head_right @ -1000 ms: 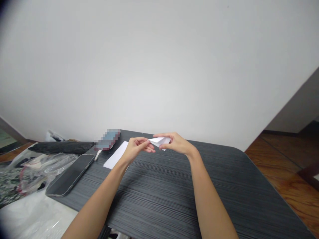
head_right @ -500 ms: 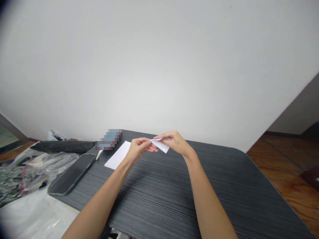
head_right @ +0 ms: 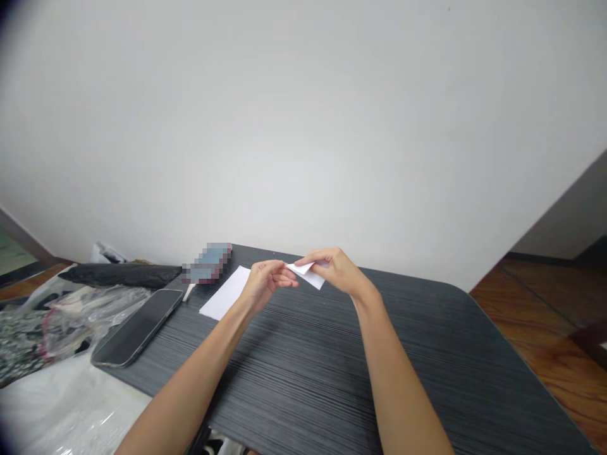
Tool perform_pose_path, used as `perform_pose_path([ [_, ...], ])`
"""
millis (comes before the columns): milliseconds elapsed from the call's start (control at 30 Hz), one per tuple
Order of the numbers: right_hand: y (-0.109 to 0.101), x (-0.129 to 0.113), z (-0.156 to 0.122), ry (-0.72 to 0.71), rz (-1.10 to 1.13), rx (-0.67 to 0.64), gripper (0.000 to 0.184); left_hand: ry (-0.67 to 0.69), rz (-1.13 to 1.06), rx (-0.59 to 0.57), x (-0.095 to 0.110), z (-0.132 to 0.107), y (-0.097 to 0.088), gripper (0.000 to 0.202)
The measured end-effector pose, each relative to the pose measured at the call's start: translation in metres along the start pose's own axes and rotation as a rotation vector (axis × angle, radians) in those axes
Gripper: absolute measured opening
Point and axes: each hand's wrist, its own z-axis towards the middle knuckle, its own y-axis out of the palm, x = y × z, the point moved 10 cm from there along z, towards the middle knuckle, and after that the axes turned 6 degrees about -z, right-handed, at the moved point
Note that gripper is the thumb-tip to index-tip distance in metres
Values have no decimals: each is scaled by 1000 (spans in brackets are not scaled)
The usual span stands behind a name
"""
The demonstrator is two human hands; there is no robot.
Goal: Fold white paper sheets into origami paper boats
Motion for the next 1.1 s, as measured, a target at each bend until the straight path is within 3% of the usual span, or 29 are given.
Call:
perform_pose_path([
  [200,2,-5,-1,-31,-11,-36,26,-19,25,-101,1,-3,9,22],
  [900,4,-19,-4,-77,-87,-86,26,-59,57,-151,4,-7,14,25],
  [1100,8,-21,-3,-95,-82,-106,22,-56,152,-171,3,-6,13,22],
])
